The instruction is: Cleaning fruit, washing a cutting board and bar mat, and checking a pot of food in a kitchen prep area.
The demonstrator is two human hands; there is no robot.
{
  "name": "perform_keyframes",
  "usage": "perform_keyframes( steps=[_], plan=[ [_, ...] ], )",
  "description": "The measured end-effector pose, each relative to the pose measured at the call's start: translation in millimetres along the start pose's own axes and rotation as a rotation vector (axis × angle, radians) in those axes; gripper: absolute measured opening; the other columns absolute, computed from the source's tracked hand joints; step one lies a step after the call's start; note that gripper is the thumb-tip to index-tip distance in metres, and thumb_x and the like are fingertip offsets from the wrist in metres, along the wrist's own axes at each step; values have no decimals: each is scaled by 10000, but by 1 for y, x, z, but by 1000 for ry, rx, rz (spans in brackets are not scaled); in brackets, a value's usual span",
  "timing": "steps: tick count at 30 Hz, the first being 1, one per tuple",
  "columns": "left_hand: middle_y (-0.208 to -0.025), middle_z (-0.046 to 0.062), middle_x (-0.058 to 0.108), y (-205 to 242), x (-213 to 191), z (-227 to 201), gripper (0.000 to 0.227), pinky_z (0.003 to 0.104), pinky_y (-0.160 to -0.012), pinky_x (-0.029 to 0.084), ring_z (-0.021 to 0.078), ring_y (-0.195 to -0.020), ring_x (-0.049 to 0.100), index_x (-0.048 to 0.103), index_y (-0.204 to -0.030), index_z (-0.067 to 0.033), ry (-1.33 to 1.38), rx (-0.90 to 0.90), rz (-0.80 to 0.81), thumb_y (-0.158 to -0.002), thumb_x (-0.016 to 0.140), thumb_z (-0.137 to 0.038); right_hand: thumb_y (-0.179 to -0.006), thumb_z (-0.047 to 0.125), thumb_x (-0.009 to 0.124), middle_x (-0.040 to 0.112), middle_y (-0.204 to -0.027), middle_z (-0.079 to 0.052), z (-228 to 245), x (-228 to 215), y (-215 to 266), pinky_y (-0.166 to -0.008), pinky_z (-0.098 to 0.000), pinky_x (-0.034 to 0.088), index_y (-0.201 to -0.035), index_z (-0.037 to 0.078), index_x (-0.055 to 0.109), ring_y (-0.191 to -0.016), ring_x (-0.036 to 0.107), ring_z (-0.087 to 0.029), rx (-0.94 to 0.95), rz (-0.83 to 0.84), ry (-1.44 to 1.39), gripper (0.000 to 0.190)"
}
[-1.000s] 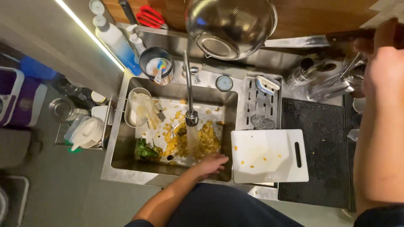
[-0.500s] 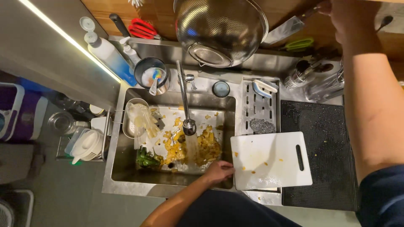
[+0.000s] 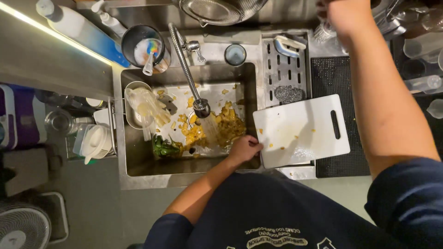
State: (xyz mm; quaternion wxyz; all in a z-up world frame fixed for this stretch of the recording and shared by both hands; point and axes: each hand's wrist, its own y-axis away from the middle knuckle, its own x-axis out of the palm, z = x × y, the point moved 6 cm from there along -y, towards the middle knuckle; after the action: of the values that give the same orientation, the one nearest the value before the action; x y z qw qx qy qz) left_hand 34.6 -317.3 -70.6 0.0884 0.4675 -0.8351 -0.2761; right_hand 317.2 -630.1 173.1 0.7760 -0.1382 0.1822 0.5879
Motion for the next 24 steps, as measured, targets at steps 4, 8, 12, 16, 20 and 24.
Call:
perform_keyframes(
  steps=[4, 8, 12, 16, 20, 24],
  plan=[
    [-831, 119, 781, -2, 3, 7, 402, 294, -642, 588, 184, -688, 775, 723, -1037, 6, -24, 1, -49, -839, 797, -336, -1078, 314, 656, 648, -1101, -193, -119, -38, 116, -860, -390, 476, -1228, -50, 622, -1000, 600, -311, 158, -54, 336, 395],
    [-845, 122, 786, 8, 4, 0, 383, 290, -648, 585, 175, -704, 781, 724, -1056, 8, -8, -30, -66, -860, 776, -316, -1086, 417, 496, 479, -1390, -448, -291, -73, 253, -1133, -531, 361, -1400, -206, 432, -1302, 481, -563, 473, -129, 754, 700],
    [-869, 109, 788, 8, 9, 1, 368, 291, -662, 579, 164, -725, 777, 717, -1081, 18, -16, 33, -84, -903, 751, -302, -1117, 337, 535, 494, -1397, -464, -275, -53, 295, -1149, -529, 370, -1388, -216, 496, -1322, 482, -578, 187, -157, 783, 617],
    [-869, 110, 772, 6, 14, 9, 342, 315, -626, 587, 166, -703, 756, 702, -1081, 24, 63, -9, -112, -894, 755, -258, -1060, 250, 524, 592, -1275, -404, -222, -42, 296, -1063, -538, 436, -1360, -135, 558, -1203, 565, -542, 221, -249, 694, 489],
    [-915, 102, 758, 23, 4, 0, 323, 329, -618, 570, 165, -731, 716, 694, -1136, -3, 212, -51, 18, -898, 735, -218, -1031, 194, 554, 646, -1157, -379, -212, -37, 300, -964, -555, 476, -1320, -119, 590, -1068, 621, -538, 191, -267, 728, 428],
    [-987, 89, 717, 16, -21, 83, 329, 312, -684, 569, 158, -826, 679, 681, -1195, -19, 476, -155, -69, -910, 712, -181, -1051, 224, 624, 671, -1070, -357, -160, -25, 312, -890, -529, 514, -1293, -151, 591, -985, 660, -506, 137, -251, 708, 448]
  ],
)
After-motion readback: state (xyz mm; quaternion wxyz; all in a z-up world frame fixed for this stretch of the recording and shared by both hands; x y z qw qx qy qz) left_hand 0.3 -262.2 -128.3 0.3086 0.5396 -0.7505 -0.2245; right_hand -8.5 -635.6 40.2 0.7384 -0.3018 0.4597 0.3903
